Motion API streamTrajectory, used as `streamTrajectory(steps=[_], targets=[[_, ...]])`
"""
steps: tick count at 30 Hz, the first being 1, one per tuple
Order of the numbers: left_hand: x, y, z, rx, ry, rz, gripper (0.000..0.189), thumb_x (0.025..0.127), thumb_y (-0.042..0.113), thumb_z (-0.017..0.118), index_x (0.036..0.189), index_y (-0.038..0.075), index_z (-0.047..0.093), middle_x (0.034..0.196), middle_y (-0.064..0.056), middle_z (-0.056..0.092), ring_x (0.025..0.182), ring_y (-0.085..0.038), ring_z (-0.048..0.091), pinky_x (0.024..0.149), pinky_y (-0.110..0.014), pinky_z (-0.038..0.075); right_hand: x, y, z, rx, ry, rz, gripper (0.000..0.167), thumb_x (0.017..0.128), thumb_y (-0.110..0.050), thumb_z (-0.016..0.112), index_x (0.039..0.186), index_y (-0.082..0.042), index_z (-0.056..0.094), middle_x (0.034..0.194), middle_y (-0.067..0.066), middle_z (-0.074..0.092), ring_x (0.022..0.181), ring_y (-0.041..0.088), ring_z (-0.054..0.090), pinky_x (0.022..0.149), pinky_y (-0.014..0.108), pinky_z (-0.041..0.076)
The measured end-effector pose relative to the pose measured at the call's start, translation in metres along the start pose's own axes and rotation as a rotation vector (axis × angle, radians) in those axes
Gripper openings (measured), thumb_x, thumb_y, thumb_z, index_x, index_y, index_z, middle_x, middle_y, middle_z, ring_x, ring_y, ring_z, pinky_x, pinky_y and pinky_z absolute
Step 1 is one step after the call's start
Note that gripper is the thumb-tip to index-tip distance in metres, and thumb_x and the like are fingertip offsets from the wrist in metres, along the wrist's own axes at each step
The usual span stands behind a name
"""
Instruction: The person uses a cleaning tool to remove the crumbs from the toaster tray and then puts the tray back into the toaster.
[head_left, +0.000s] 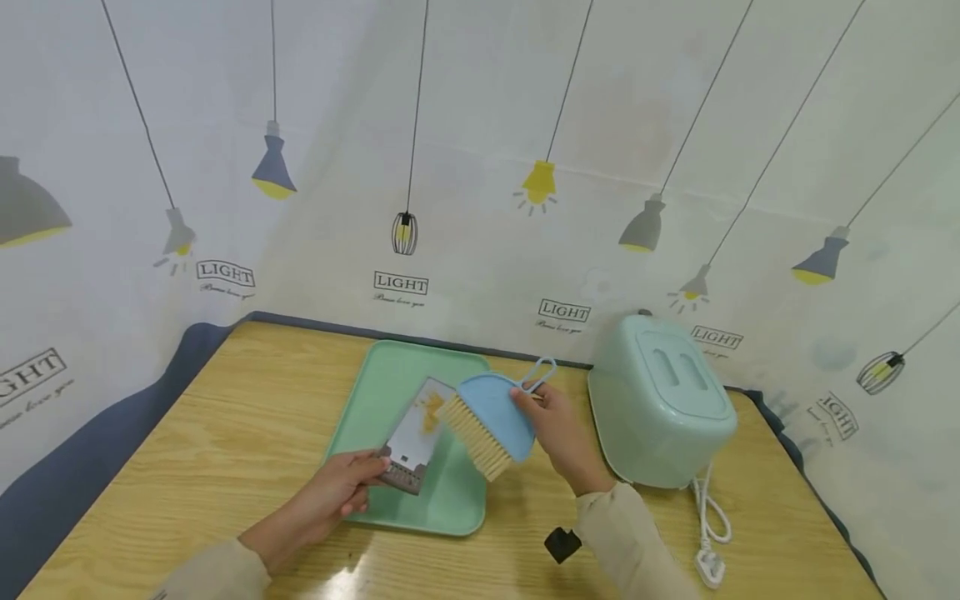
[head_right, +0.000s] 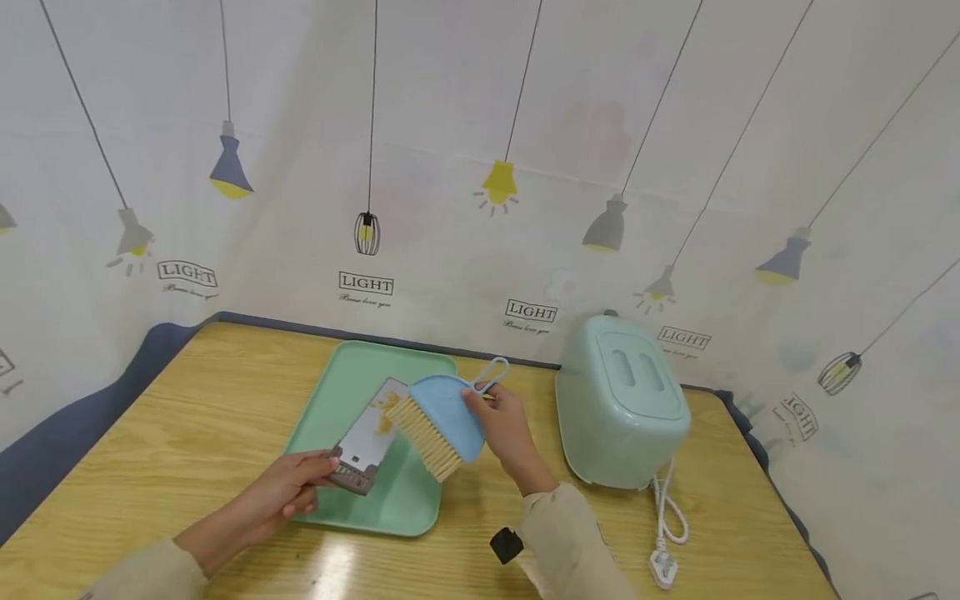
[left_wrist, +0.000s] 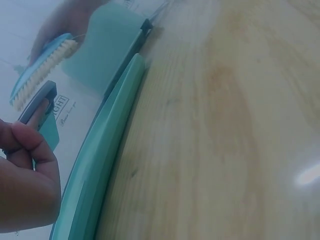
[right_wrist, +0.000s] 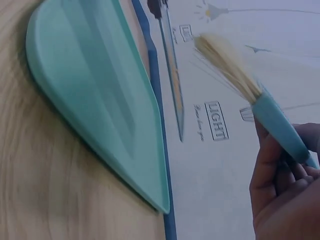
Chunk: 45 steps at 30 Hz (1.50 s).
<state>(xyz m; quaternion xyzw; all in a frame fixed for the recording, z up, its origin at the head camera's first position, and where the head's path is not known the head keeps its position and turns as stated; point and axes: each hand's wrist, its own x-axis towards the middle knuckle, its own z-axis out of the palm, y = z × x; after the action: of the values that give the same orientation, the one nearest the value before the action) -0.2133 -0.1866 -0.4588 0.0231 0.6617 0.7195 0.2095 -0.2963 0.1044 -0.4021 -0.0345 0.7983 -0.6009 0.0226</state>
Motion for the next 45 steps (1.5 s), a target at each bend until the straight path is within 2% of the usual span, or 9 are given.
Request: streamTrajectory(steps=[5,11,18,21,26,33,37,41,45], targets=[[-0.001,0.002,0.002,-0.018,-0.012,0.003,0.064,0.1,0.025,0.048,0.144,-0.015,0.025,0.101,-0.002,0.07,0.039,0.005,0.028,0.053,-0.013,0.04,0.001,0.001,0.023,0.009,-0.068,0.003,0.021,0.095,-0.02,0.061,0.099,0.0,0.06,0.084,0.004,0.07,0.076,0.008,0.066,0.07,0.027,0.055],[-0.003,0.004,0.001,-0.025,-0.004,0.014,0.064,0.101,0.024,0.048,0.143,-0.018,0.025,0.101,-0.004,0.07,0.038,0.006,0.029,0.053,-0.014,0.042,-0.001,0.006,0.044,0.037,-0.134,0.034,0.021,0.094,-0.022,0.061,0.097,-0.001,0.061,0.074,-0.003,0.064,0.067,0.005,0.06,0.063,0.022,0.05],[-0.001,0.003,0.003,-0.024,0.01,0.015,0.063,0.1,0.023,0.048,0.143,-0.017,0.027,0.096,-0.001,0.069,0.038,0.005,0.029,0.053,-0.015,0.042,0.002,0.008,0.054,0.033,-0.15,0.044,0.019,0.095,-0.02,0.059,0.093,-0.001,0.061,0.079,-0.003,0.064,0.068,0.004,0.059,0.061,0.021,0.049],[0.0,0.002,0.005,-0.033,0.021,0.008,0.063,0.1,0.022,0.049,0.142,-0.018,0.026,0.095,0.0,0.067,0.039,0.005,0.03,0.051,-0.014,0.041,-0.002,0.001,0.053,0.014,-0.161,0.028,0.019,0.096,-0.018,0.058,0.092,0.0,0.06,0.078,-0.003,0.063,0.067,0.004,0.059,0.06,0.021,0.049],[-0.002,0.001,0.008,-0.036,0.017,0.0,0.062,0.099,0.021,0.049,0.141,-0.019,0.027,0.094,0.001,0.067,0.04,0.005,0.03,0.051,-0.014,0.04,0.004,0.005,0.051,-0.022,-0.14,0.005,0.022,0.096,-0.022,0.059,0.096,0.0,0.06,0.083,0.003,0.067,0.071,0.006,0.061,0.063,0.024,0.052],[-0.003,0.001,0.005,-0.028,-0.004,0.002,0.059,0.1,0.021,0.048,0.14,-0.018,0.031,0.088,0.005,0.069,0.039,0.005,0.029,0.051,-0.013,0.04,0.015,0.011,0.048,-0.074,-0.087,-0.003,0.033,0.097,-0.025,0.057,0.111,0.004,0.06,0.101,0.023,0.07,0.084,0.018,0.07,0.07,0.031,0.058],[-0.004,0.001,0.004,-0.025,0.001,0.003,0.059,0.099,0.02,0.049,0.139,-0.019,0.032,0.086,0.005,0.068,0.039,0.006,0.029,0.051,-0.013,0.04,0.019,0.008,0.047,-0.1,-0.054,-0.024,0.035,0.097,-0.024,0.057,0.115,0.005,0.06,0.102,0.024,0.07,0.085,0.021,0.07,0.071,0.033,0.058],[-0.004,0.002,0.003,-0.013,0.005,0.002,0.058,0.099,0.02,0.049,0.138,-0.019,0.033,0.088,0.001,0.068,0.039,0.005,0.029,0.052,-0.014,0.041,0.023,0.005,0.046,-0.129,-0.028,-0.062,0.031,0.097,-0.022,0.057,0.111,0.005,0.06,0.097,0.024,0.071,0.08,0.019,0.07,0.068,0.031,0.058],[-0.005,0.001,0.003,-0.009,0.0,0.003,0.058,0.099,0.021,0.049,0.138,-0.019,0.034,0.091,-0.001,0.069,0.04,0.005,0.029,0.053,-0.014,0.042,0.026,0.002,0.045,-0.158,-0.007,-0.086,0.029,0.097,-0.021,0.057,0.109,0.005,0.06,0.099,0.025,0.07,0.085,0.024,0.071,0.071,0.034,0.058]])
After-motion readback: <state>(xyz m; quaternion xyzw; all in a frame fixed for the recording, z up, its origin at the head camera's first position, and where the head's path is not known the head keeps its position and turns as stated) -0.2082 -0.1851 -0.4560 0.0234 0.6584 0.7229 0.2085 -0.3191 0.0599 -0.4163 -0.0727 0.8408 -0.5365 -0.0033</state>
